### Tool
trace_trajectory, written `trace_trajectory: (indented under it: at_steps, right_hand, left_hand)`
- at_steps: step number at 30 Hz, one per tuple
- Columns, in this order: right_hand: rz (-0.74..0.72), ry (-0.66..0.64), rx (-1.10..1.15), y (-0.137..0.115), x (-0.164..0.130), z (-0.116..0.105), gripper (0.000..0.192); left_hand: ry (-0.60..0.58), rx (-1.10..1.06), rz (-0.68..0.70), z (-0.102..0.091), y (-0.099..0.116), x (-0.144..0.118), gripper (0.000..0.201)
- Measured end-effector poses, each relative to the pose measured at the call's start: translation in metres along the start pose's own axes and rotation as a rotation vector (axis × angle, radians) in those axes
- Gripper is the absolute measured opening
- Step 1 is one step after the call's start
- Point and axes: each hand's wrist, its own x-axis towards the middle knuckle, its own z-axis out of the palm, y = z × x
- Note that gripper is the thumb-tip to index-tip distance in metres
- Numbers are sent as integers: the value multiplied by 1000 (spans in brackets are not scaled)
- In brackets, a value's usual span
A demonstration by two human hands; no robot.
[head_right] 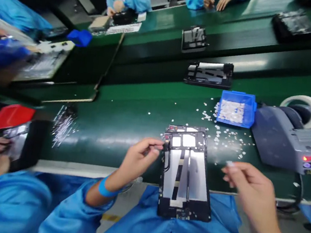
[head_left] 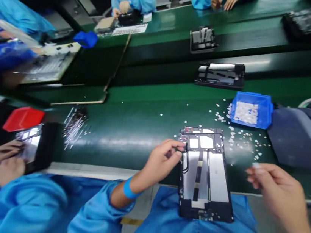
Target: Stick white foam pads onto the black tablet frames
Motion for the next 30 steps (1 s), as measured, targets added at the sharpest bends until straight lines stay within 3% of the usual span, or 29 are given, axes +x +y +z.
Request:
trace_trajectory:
  at_steps: [2, 4, 6, 8, 11, 13, 15, 19, 25, 30]
  right_hand:
    - [-110, -262, -34, -28, -1, 46, 25]
    - [-218, -440, -40, -50, 3, 88, 24]
    - [-307, -531, -52, -62, 9, 118, 23]
    - [-379, -576, -92, -64, 17, 132, 22]
    - [-584, -531, -286, -56, 34, 132, 22]
    - [-808, -428, -497, -51, 49, 125, 25]
    - [-1034, -353, -702, -47, 62, 119, 29]
    - [-1362, -388, -921, -46, 76, 119, 34]
    - [-1419, -425, -1027, -44, 82, 121, 32]
    - [-1457, -477, -1017, -44, 90, 116, 33]
  left_hand:
    - [-74, -241, -138, 17, 6, -2, 30]
    - [-105, -439, -200, 30, 10, -2, 35]
    - [-47, -545, -213, 37, 10, 0, 29]
    - [47, -557, -201, 34, 6, 3, 23]
    - [196, -386, -97, 17, -5, 6, 18]
    - [223, -111, 62, 2, -13, 7, 15]
    - [126, 225, 242, -8, -19, 8, 12]
    - [-81, 684, 469, -10, -25, 11, 14]
    - [-151, 875, 553, -4, -21, 16, 17]
    - [-234, 764, 445, -11, -12, 23, 13]
